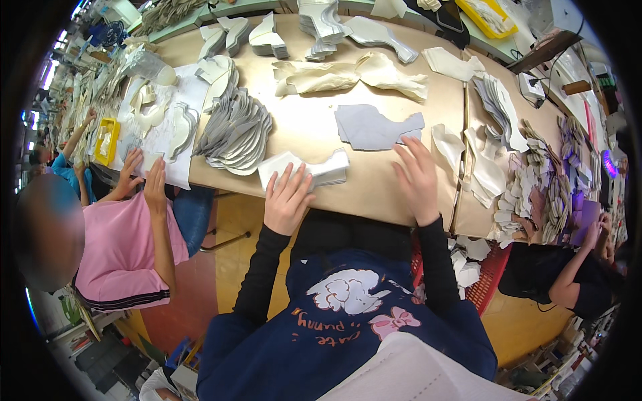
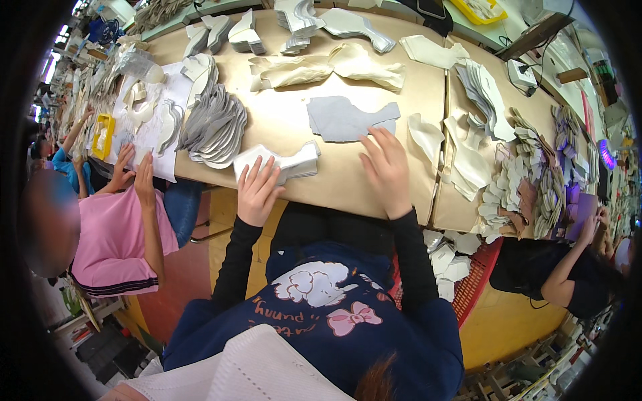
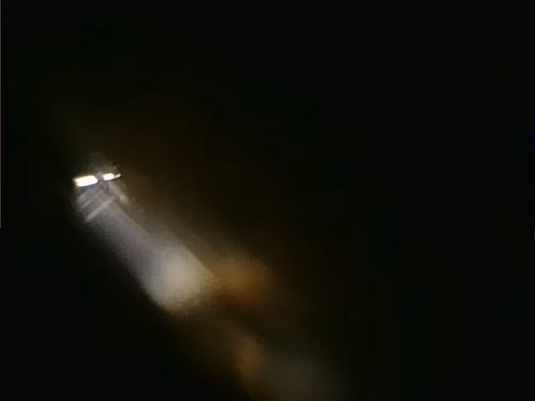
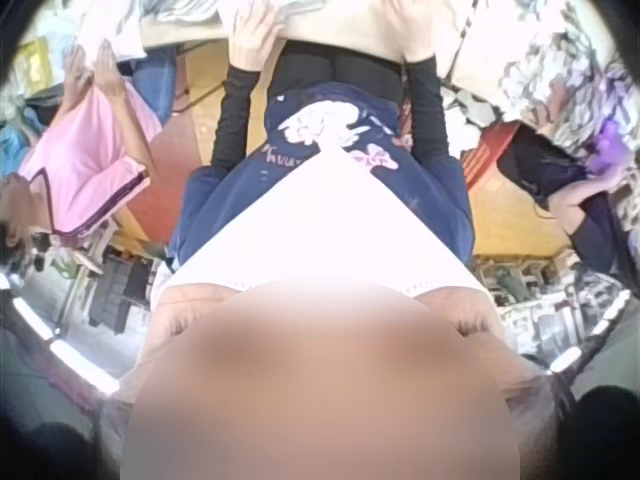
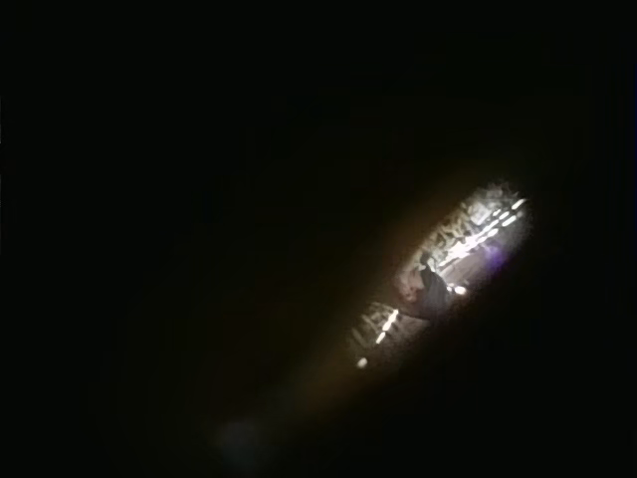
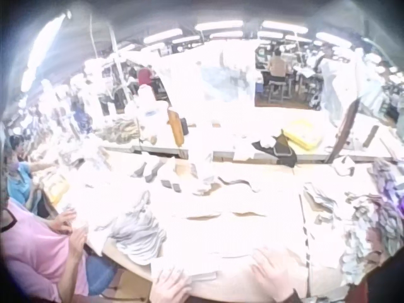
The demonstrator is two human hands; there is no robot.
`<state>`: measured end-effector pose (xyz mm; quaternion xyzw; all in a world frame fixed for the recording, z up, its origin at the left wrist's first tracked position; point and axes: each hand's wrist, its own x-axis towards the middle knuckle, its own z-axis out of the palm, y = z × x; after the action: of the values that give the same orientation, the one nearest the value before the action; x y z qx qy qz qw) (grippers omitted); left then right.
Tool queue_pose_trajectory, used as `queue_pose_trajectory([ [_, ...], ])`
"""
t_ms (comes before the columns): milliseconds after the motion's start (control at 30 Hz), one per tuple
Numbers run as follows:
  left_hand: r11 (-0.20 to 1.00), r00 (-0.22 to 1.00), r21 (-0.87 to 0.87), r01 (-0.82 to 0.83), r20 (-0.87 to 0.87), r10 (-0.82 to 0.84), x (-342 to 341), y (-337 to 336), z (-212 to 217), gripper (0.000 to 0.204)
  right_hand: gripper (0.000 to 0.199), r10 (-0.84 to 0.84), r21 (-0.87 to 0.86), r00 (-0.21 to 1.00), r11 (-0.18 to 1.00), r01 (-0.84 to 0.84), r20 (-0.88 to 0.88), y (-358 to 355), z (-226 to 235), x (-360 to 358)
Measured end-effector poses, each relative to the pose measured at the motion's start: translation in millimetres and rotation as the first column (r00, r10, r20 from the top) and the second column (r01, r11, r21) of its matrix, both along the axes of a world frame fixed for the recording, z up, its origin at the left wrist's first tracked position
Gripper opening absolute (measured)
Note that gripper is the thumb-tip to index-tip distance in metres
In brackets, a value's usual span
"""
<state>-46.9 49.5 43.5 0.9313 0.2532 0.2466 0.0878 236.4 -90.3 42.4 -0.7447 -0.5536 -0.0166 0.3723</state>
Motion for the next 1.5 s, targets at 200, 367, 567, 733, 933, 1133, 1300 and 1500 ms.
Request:
queue_pose_trajectory([
  [200,0.981,1.000,-0.192,0.005,0.015,-0.003,-19.7,-9.2,-16.8,0.032,0.032,0.190,-0.212,0.934,0.969,-0.129,0.303,53.8,-18.1,16.4],
  [367,0.870,0.961,-0.480,0.109,0.274,0.030,1.5,-35.5,-14.7,0.032,0.027,0.177,-0.077,0.984,0.982,-0.175,0.030,37.5,-20.8,25.0],
  [567,0.795,0.927,-0.554,0.247,0.374,-0.028,47.8,-65.1,-24.7,0.045,0.022,0.241,-0.153,0.925,0.967,-0.203,0.294,-21.6,-4.0,-6.3],
  [733,0.966,0.975,-0.141,0.219,-0.015,-0.223,63.9,-69.6,-45.1,0.047,0.019,0.309,-0.243,0.941,0.932,-0.270,0.139,-59.8,5.3,-39.3],
  [933,0.963,0.978,-0.187,0.194,-0.044,-0.205,61.5,-71.8,-49.9,0.046,0.015,0.165,0.009,0.983,0.986,-0.166,0.080,-14.3,43.6,-8.8],
  [1133,0.967,0.973,-0.176,0.186,-0.103,-0.206,62.5,-72.8,-51.4,0.047,0.016,0.100,0.109,0.982,0.987,-0.118,0.159,132.1,30.9,54.5],
  [1300,0.968,0.976,-0.177,0.179,-0.094,-0.198,62.5,-73.4,-50.8,0.048,0.039,-0.019,-0.380,0.990,0.922,0.072,0.142,200.8,-9.2,83.7],
  [1500,0.964,0.976,-0.196,0.179,-0.087,-0.199,62.5,-73.3,-50.0,0.048,0.034,0.041,-0.350,0.979,0.930,-0.111,-0.201,197.7,-21.2,114.9],
])
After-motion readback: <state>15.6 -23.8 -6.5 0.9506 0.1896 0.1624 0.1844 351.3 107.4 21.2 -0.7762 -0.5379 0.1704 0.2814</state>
